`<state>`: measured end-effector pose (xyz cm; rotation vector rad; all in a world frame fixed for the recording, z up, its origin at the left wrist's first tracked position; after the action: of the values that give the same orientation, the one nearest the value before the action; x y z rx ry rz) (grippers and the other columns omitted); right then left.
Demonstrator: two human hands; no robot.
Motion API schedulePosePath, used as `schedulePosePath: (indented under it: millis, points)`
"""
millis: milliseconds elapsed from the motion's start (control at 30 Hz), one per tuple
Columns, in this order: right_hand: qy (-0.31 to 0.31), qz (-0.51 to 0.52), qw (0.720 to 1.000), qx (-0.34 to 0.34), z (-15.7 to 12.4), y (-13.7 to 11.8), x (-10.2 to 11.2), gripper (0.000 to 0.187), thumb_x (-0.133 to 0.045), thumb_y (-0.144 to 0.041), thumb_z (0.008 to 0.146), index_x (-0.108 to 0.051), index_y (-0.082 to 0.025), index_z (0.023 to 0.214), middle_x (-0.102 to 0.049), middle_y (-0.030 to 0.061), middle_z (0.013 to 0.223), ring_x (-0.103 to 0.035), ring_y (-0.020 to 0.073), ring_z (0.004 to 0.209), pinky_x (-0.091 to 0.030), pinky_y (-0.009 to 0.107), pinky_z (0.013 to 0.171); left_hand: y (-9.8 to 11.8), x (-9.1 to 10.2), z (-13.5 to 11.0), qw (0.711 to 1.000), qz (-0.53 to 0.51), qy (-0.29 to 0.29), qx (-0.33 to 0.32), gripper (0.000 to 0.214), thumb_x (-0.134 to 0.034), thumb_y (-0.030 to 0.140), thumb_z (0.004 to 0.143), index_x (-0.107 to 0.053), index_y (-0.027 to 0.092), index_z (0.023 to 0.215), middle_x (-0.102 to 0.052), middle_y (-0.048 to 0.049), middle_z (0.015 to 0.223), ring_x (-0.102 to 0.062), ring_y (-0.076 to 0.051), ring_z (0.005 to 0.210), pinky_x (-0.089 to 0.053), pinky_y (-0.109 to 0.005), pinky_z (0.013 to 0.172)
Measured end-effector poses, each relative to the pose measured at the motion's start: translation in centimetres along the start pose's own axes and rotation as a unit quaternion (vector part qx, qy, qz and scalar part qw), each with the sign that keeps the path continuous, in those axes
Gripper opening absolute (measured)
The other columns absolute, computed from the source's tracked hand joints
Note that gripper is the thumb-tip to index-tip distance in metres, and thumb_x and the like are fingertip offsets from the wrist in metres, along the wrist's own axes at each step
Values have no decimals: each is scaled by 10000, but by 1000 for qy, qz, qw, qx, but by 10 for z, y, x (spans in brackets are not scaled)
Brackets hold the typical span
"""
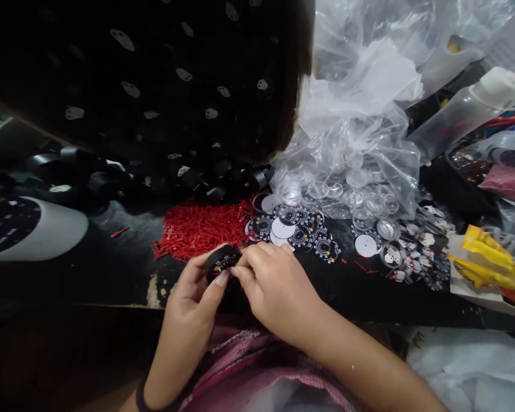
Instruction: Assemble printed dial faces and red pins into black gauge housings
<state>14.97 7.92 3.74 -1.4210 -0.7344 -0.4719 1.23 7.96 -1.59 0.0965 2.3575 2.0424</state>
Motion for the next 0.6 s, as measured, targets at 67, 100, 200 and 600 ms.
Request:
schedulePosePath:
  millis: [67,100,200,600]
  points:
    - [5,3,1000,-3,-2,-1,-3,203,-564,-154,950,-502,-193,761,-603,-3,771,-537,157,753,-352,294,719,5,2,-2,999,32,12,-18,223,-640,257,839,-649,258,1062,-735,28,972,-697,-146,887,-550,-246,810]
    - [10,4,1000,-4,-3,-2,-4,206,-564,-147,947,-496,-193,757,-601,-4,766,-534,154,744,-351,291,712,7,2,-2,999,44,16,-24,225,-637,257,836,-653,258,1061,-738,25,984,-701,-155,893,-555,-262,814]
    - [22,2,1000,-11,-4,-2,-4,228,-588,-143,927,-488,-193,727,-584,-21,716,-518,138,688,-338,281,682,7,4,-2,998,57,16,-18,231,-631,287,843,-665,254,1069,-745,7,1018,-709,-189,930,-564,-313,851]
    - [63,-167,973,144,5,-9,0,157,-496,-167,929,-629,-141,850,-641,57,811,-552,190,767,-356,333,755,-18,9,-11,978,-27,-34,202,451,-628,494,871,-634,349,1298,-608,10,1408,-496,-267,1358,-409,-400,1127]
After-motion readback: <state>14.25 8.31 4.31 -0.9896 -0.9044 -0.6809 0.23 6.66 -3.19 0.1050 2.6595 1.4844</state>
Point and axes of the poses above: each hand's wrist, its own z-axis towards the middle knuckle, its own x-axis out of the back of the hand, y = z × x, the point moved 5 cm from there along z, towards the middle knuckle
